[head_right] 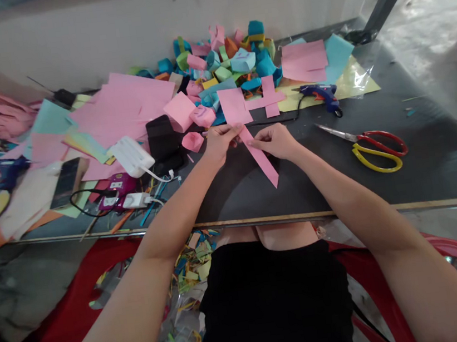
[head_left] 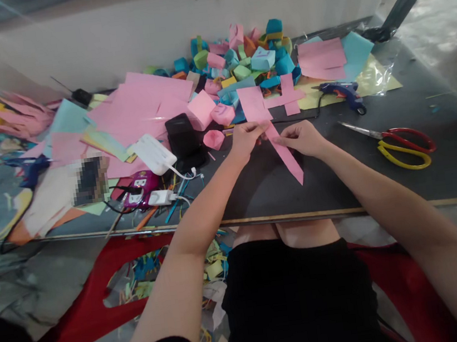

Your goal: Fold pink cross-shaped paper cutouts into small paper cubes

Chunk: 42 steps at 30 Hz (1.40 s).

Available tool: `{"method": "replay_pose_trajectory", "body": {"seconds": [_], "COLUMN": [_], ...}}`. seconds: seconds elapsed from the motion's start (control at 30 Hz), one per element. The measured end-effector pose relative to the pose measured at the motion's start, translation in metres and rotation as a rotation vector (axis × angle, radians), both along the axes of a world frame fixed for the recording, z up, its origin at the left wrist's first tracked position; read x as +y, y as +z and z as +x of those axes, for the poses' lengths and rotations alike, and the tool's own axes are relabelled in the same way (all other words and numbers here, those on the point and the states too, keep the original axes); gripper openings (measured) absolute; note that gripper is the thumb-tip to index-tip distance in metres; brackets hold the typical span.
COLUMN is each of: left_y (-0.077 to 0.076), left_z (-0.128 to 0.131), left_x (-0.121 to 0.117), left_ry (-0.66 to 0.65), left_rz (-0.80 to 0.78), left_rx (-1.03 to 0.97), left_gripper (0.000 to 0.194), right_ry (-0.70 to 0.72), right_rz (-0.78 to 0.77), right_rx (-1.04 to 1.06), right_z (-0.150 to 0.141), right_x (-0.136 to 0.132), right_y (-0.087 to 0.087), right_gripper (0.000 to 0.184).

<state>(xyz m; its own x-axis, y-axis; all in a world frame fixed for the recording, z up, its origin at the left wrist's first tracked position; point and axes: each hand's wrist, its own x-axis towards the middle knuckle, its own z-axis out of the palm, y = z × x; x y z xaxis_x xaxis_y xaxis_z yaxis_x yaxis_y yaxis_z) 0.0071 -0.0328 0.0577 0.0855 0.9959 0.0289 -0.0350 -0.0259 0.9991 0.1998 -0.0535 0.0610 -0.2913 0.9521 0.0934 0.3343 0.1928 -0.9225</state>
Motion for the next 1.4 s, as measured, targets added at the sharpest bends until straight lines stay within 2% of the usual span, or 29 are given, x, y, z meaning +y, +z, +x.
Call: {"method": "replay_pose_trajectory", "body": {"seconds": [0.17,0.27,0.37,0.43,0.5,0.6,0.7,0.77,0.93,1.03,1.13,1.27,1.4], "left_y": [-0.005,-0.007,-0.007,-0.008,-0.011,-0.017,-0.022,-0.022,-0.015,-0.012,-0.01,-0.012,-0.014], "left_z": [0.002,-0.005,-0.016,-0.018,-0.013,0.004,0.016,0.017,0.007,0.006,0.008,0.01,0.007], "left_x": [0.004,0.014,0.023,0.024,0.02,0.007,-0.001,-0.002,0.002,0.001,-0.003,-0.003,0.001], "left_ry": [0.065,0.176,0.269,0.238,0.138,-0.011,-0.072,-0.066,-0.102,-0.141,-0.149,-0.115,-0.054], "left_rz": [-0.032,-0.037,0.019,0.044,0.02,-0.02,0.0,0.005,0.003,0.031,0.035,0.021,0.056], "left_rx": [-0.083,-0.179,-0.26,-0.248,-0.175,-0.048,0.01,-0.003,-0.037,-0.051,-0.065,-0.081,-0.122], "left_gripper": [0.041,0.03,0.017,0.024,0.033,0.041,0.044,0.042,0.029,0.031,0.029,0.028,0.031], "right_ry": [-0.011,0.001,-0.109,-0.253,-0.347,-0.297,-0.175,-0.153,-0.119,-0.076,-0.048,-0.039,-0.061], "right_rz": [-0.005,-0.02,0.09,0.213,0.323,0.426,0.465,0.442,0.226,0.143,0.086,0.088,0.103], "right_rx": [0.03,0.049,0.038,-0.013,-0.093,-0.244,-0.375,-0.355,-0.043,0.051,0.052,0.072,0.106], "right_z": [0.0,0.0,0.003,0.006,0.009,0.01,0.006,0.003,0.003,0.004,0.002,-0.001,-0.002], "right_x": [-0.001,-0.001,0.002,0.004,0.006,0.004,-0.001,-0.003,0.002,0.006,0.004,0.0,-0.002], "right_y": [0.001,0.0,-0.004,-0.007,-0.009,-0.008,-0.006,-0.006,-0.008,-0.009,-0.005,-0.001,-0.001], "right_gripper": [0.053,0.044,0.032,0.027,0.025,0.024,0.028,0.034,0.051,0.057,0.058,0.058,0.048]}}
